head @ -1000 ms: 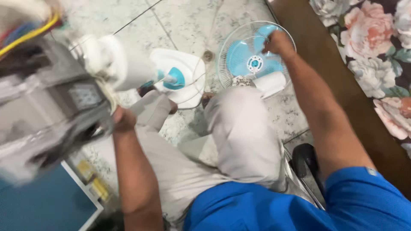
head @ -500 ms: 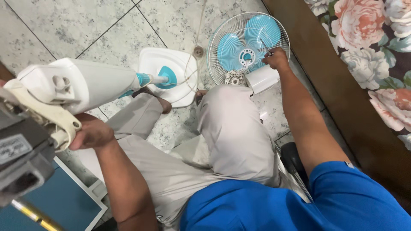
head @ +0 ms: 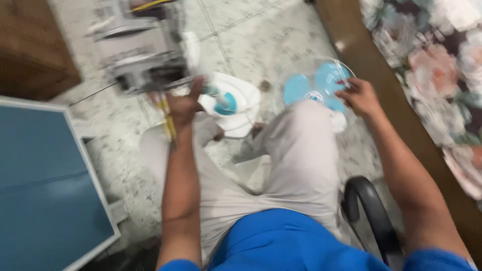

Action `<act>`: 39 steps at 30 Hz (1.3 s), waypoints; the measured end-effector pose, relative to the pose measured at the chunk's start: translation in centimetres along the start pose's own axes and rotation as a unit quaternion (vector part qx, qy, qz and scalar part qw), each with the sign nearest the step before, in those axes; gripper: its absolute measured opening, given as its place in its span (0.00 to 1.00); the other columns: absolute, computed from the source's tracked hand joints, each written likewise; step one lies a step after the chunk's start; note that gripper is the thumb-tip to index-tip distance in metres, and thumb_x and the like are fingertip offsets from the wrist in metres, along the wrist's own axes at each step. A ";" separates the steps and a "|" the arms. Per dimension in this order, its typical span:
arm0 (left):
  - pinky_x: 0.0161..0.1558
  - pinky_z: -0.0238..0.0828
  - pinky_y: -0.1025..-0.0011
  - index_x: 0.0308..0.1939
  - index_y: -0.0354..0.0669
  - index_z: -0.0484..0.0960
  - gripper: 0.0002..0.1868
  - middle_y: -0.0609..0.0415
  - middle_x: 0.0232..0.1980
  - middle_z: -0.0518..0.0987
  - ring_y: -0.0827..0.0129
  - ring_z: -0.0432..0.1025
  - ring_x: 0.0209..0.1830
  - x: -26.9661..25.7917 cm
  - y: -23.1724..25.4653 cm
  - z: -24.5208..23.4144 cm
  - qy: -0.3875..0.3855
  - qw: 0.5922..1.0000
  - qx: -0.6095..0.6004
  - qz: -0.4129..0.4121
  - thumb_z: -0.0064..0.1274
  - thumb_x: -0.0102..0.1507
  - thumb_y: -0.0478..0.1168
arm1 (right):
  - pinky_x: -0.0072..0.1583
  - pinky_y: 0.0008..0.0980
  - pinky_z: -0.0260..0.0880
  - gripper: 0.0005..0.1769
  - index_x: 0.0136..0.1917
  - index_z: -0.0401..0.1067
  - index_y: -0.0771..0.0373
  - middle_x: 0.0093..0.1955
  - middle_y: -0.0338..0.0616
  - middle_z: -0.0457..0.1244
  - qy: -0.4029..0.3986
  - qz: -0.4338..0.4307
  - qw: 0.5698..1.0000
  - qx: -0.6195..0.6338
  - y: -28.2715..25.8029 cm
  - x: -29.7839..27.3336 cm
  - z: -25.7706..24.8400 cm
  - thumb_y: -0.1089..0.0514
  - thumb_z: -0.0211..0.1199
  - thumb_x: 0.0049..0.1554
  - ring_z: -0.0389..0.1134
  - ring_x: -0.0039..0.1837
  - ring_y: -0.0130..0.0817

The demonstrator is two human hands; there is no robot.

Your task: The person uses a screwdriver to loosen and remove screws from the housing of an electric fan motor. They separate the motor casing from the fan stand and continue to unscrew components while holding the motor assembly.

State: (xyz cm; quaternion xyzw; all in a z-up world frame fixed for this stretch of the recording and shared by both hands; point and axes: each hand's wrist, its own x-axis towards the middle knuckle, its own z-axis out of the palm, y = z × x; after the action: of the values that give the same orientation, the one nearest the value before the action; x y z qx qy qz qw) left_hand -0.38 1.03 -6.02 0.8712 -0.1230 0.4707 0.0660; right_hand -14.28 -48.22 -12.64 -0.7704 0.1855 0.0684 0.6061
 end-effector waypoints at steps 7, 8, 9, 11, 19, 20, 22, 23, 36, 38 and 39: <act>0.75 0.64 0.67 0.75 0.41 0.59 0.61 0.55 0.70 0.71 0.65 0.66 0.73 10.3 -1.8 -6.1 -0.142 0.657 -0.727 -0.136 0.84 0.48 0.49 | 0.38 0.21 0.59 0.21 0.64 0.73 0.66 0.39 0.34 0.64 -0.006 -0.091 0.993 0.069 -12.4 -8.0 1.9 0.66 0.68 0.57 0.59 0.36 0.19; 0.76 0.62 0.68 0.76 0.41 0.60 0.61 0.55 0.71 0.71 0.65 0.65 0.74 11.7 -2.7 -5.6 -0.166 0.646 -0.737 -0.105 0.84 0.47 0.46 | 0.38 0.21 0.59 0.22 0.64 0.73 0.65 0.38 0.34 0.64 -0.008 -0.097 0.992 0.076 -13.7 -9.4 2.5 0.66 0.68 0.56 0.59 0.35 0.19; 0.77 0.60 0.68 0.76 0.41 0.62 0.61 0.55 0.71 0.71 0.65 0.64 0.75 12.8 -3.4 -5.0 -0.191 0.634 -0.746 -0.072 0.84 0.46 0.44 | 0.38 0.21 0.60 0.22 0.64 0.73 0.65 0.39 0.34 0.65 -0.025 -0.101 0.991 0.083 -14.8 -10.6 3.2 0.65 0.68 0.55 0.60 0.35 0.19; 0.75 0.64 0.67 0.75 0.38 0.66 0.59 0.54 0.68 0.75 0.65 0.67 0.71 14.1 -4.1 -2.7 -0.291 0.596 -0.744 -0.083 0.83 0.44 0.40 | 0.37 0.22 0.61 0.23 0.63 0.74 0.65 0.39 0.34 0.66 -0.054 -0.106 0.988 0.098 -16.6 -12.6 4.7 0.64 0.69 0.53 0.61 0.34 0.20; 0.65 0.70 0.67 0.68 0.35 0.71 0.55 0.53 0.60 0.79 0.70 0.72 0.60 13.6 -3.6 -0.6 -0.297 0.643 -0.699 -0.100 0.78 0.36 0.33 | 0.31 0.25 0.57 0.22 0.62 0.76 0.60 0.27 0.34 0.62 -0.191 -0.007 0.980 0.046 -17.8 -18.1 11.4 0.63 0.71 0.53 0.57 0.28 0.21; 0.57 0.78 0.65 0.65 0.36 0.74 0.52 0.54 0.55 0.82 0.70 0.76 0.54 13.1 -3.1 -1.2 -0.305 0.618 -0.706 -0.166 0.74 0.34 0.31 | 0.32 0.24 0.57 0.22 0.62 0.75 0.61 0.29 0.32 0.61 -0.202 -0.018 0.977 0.066 -17.2 -18.2 11.9 0.63 0.70 0.55 0.57 0.29 0.19; 0.54 0.79 0.67 0.63 0.35 0.75 0.51 0.51 0.52 0.83 0.70 0.78 0.50 13.2 -2.3 -2.3 -0.274 0.642 -0.698 -0.160 0.76 0.35 0.32 | 0.33 0.23 0.57 0.21 0.63 0.74 0.62 0.30 0.30 0.60 -0.202 -0.028 0.976 0.080 -16.6 -17.9 12.1 0.63 0.70 0.56 0.57 0.30 0.18; 0.52 0.80 0.67 0.62 0.34 0.76 0.49 0.50 0.51 0.83 0.69 0.79 0.49 13.6 -1.2 -2.5 -0.261 0.666 -0.678 -0.167 0.77 0.36 0.33 | 0.33 0.23 0.58 0.20 0.63 0.74 0.62 0.30 0.29 0.59 -0.191 -0.026 0.978 0.076 -16.5 -17.8 12.2 0.62 0.69 0.57 0.57 0.30 0.18; 0.61 0.71 0.54 0.63 0.31 0.75 0.53 0.40 0.60 0.79 0.46 0.74 0.60 12.8 9.7 -7.4 0.053 0.898 -0.325 -0.293 0.82 0.44 0.58 | 0.33 0.23 0.57 0.19 0.62 0.74 0.63 0.29 0.31 0.59 -0.163 -0.054 0.983 0.067 -16.4 -17.4 11.9 0.62 0.68 0.58 0.57 0.29 0.19; 0.62 0.68 0.52 0.65 0.31 0.73 0.54 0.40 0.62 0.76 0.45 0.71 0.63 12.6 9.8 -7.8 0.033 0.895 -0.322 -0.308 0.81 0.45 0.58 | 0.33 0.23 0.59 0.20 0.63 0.74 0.63 0.29 0.31 0.59 -0.164 -0.053 0.984 0.055 -16.4 -17.3 11.9 0.61 0.69 0.57 0.58 0.30 0.19; 0.63 0.67 0.52 0.65 0.30 0.72 0.54 0.39 0.63 0.75 0.45 0.70 0.64 12.4 9.5 -8.1 0.009 0.892 -0.333 -0.306 0.81 0.45 0.57 | 0.34 0.23 0.59 0.20 0.63 0.74 0.63 0.29 0.30 0.59 -0.165 -0.052 0.984 0.049 -16.4 -17.3 11.9 0.61 0.69 0.57 0.58 0.30 0.19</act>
State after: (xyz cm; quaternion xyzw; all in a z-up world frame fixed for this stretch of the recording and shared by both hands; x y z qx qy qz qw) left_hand -2.95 -8.09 8.79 0.7887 0.0008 0.3662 0.4938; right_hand -22.79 -30.04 4.91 -0.7265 0.0456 0.1533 0.6683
